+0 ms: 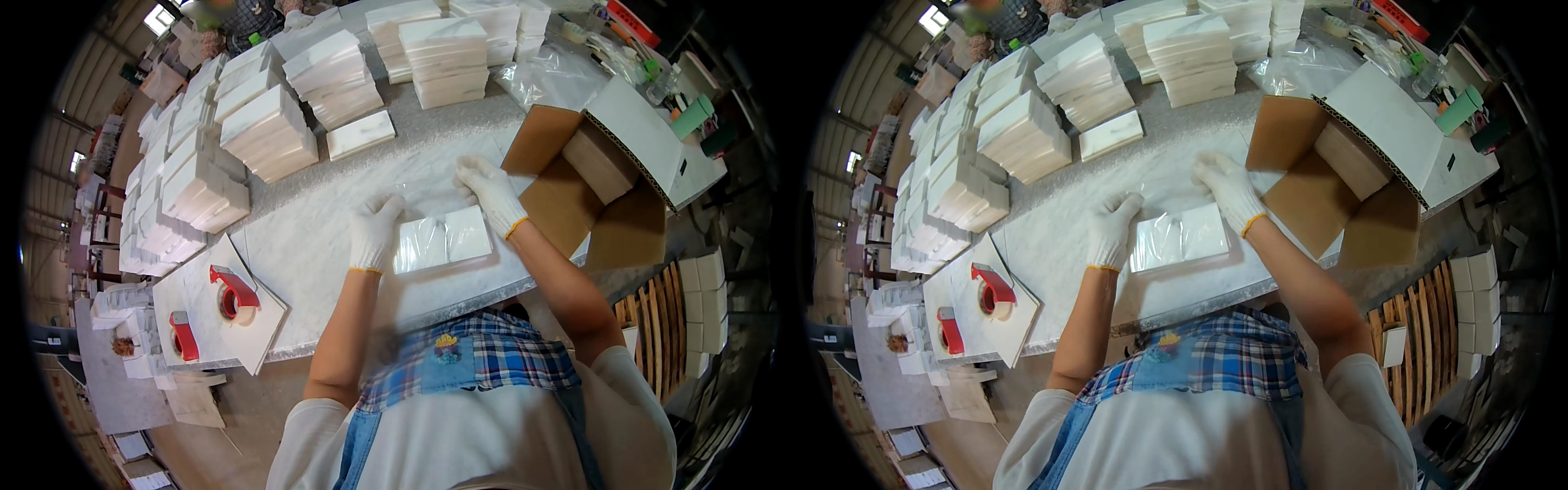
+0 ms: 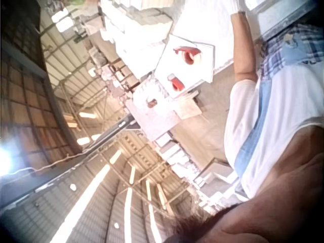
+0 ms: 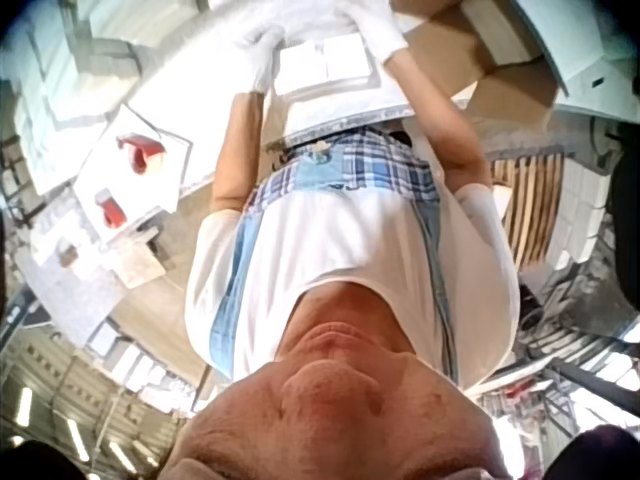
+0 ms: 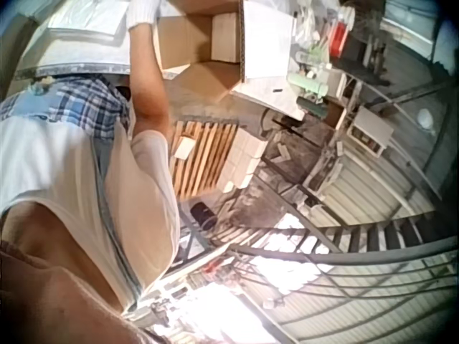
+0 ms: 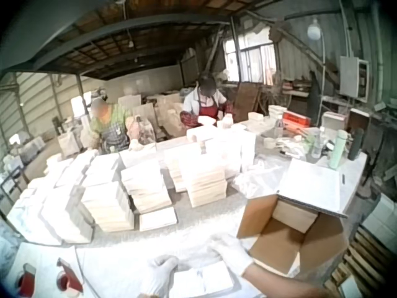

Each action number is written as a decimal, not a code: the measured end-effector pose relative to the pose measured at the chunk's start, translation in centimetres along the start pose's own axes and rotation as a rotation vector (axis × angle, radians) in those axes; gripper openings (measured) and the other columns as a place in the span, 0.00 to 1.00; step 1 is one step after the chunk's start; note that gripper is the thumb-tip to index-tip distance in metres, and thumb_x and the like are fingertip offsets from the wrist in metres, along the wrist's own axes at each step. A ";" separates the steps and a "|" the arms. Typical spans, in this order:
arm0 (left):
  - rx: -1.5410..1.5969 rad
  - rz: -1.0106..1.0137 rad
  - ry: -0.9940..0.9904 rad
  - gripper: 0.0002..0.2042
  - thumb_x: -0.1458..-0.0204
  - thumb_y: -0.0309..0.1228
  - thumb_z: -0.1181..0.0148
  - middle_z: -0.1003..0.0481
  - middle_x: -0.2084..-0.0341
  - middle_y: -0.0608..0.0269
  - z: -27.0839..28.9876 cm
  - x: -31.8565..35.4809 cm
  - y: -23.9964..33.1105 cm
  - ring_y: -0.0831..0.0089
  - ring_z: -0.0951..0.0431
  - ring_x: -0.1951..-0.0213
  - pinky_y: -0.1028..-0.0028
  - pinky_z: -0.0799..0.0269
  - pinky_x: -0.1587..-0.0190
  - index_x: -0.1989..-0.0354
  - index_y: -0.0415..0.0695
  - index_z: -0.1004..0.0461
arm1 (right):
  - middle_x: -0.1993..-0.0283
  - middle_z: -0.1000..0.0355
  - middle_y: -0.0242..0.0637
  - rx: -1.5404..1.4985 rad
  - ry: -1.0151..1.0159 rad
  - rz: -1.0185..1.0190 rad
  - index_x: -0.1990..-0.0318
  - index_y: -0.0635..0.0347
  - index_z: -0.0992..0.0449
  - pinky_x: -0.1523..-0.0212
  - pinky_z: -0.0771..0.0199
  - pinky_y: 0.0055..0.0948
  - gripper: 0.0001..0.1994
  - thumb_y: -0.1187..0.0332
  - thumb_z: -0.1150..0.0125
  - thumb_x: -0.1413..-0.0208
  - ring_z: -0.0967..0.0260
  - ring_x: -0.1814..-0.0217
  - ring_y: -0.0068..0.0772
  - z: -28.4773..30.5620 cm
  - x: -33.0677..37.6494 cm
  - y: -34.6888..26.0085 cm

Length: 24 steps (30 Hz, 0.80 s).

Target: The person wraps stacks of white rectangular items in clear plastic bags and places them into a cardboard box. The person repeatedly picks up stacks, wraps them, and transfers them to the box while working at a table in a warehouse.

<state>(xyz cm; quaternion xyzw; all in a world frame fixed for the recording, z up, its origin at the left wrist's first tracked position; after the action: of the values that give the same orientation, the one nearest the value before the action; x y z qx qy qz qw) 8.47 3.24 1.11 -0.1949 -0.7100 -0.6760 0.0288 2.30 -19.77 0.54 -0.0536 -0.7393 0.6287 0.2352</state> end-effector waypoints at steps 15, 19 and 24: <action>-0.240 0.029 -0.092 0.08 0.42 0.29 0.33 0.19 0.74 0.63 1.5 -3.6 -1.5 0.75 0.21 0.72 0.73 0.26 0.69 0.63 0.35 0.17 | 0.41 0.23 0.51 0.254 -0.109 0.002 0.32 0.67 0.28 0.45 0.25 0.30 0.32 0.66 0.32 0.45 0.23 0.48 0.34 0.3 -2.8 2.3; -1.048 -0.233 0.018 0.11 0.46 0.35 0.32 0.17 0.71 0.54 2.3 -5.6 0.7 0.61 0.17 0.68 0.64 0.23 0.64 0.62 0.40 0.17 | 0.34 0.25 0.53 0.417 -0.146 0.033 0.31 0.67 0.28 0.38 0.27 0.32 0.34 0.66 0.32 0.47 0.23 0.40 0.40 0.3 -2.4 2.0; -1.696 -0.605 0.211 0.23 0.51 0.42 0.31 0.17 0.59 0.51 0.3 -10.5 8.3 0.49 0.17 0.54 0.53 0.22 0.52 0.46 0.49 0.22 | 0.38 0.22 0.51 0.481 -0.193 -0.041 0.32 0.65 0.28 0.38 0.27 0.32 0.34 0.66 0.32 0.48 0.22 0.41 0.40 0.4 -2.5 2.5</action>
<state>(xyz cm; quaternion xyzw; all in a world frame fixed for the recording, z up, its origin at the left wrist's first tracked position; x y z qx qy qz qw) 20.81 1.14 5.78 0.1069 0.0118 -0.9652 -0.2382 3.76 -20.57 -2.54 0.0791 -0.5886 0.7837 0.1822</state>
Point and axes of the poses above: each hand's wrist, its own x-axis away from the middle knuckle, its own z-axis out of the back of the hand, y = z × x, the point moved 8 cm from there along -x, towards the middle knuckle
